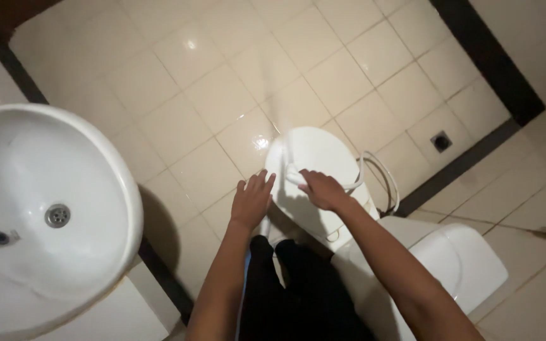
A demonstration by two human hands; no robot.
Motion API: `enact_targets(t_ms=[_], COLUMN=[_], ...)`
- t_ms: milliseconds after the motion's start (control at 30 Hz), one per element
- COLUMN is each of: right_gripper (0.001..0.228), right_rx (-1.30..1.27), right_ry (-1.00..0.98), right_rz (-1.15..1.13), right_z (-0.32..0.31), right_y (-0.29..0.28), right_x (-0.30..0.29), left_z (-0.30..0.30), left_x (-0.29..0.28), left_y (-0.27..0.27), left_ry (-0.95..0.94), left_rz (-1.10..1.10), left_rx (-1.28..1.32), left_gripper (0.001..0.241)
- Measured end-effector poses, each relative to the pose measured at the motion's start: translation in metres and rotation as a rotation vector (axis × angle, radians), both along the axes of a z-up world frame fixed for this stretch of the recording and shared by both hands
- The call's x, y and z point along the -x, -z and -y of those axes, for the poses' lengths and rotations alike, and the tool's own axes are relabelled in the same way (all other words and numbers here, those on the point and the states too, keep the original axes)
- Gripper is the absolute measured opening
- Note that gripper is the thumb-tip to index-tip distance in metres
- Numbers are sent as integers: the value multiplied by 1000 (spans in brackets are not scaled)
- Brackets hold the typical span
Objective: The person uses a handheld bidet sprayer to clean the toilet bowl and surrounding floor area. They direct the water stream onto the toilet seat, the bowl interior, and the tiled floor, then rinse the sprayer nozzle itself.
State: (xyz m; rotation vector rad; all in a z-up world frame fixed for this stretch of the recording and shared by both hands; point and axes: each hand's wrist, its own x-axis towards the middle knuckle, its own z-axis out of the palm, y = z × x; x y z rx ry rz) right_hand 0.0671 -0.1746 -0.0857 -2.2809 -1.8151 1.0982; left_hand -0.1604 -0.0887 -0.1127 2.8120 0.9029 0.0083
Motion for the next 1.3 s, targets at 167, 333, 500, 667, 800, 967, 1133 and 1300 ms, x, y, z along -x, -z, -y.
enact_targets(t_ms=[167, 333, 500, 667, 800, 967, 1133, 1300], right_gripper=[37, 33, 40, 43, 47, 48, 47, 53], right_rx=[-35, 18, 50, 10, 30, 29, -60, -57], right_ry=[187, 328, 589, 717, 820, 974, 1097, 1243], right_rz=[-40, 8, 3, 10, 24, 56, 52, -8], right_z=[15, 36, 60, 85, 98, 120, 131, 140], right_y=[-8, -10, 4, 11, -3, -3, -3, 4], right_x=[-26, -47, -60, -75, -88, -109, -130, -144], left_z=[10, 18, 28, 37, 45, 55, 57, 56], left_x=[-18, -51, -87, -125, -156, -189, -216, -233], left_y=[9, 4, -4, -14, -24, -34, -37, -38], left_ry=[43, 114, 211, 324, 390, 474, 536, 590], left_rz=[9, 55, 45, 49, 28, -17, 12, 50], left_rx=[35, 53, 98, 123, 155, 165, 128, 53], left_gripper=[63, 63, 67, 68, 70, 69, 68, 69])
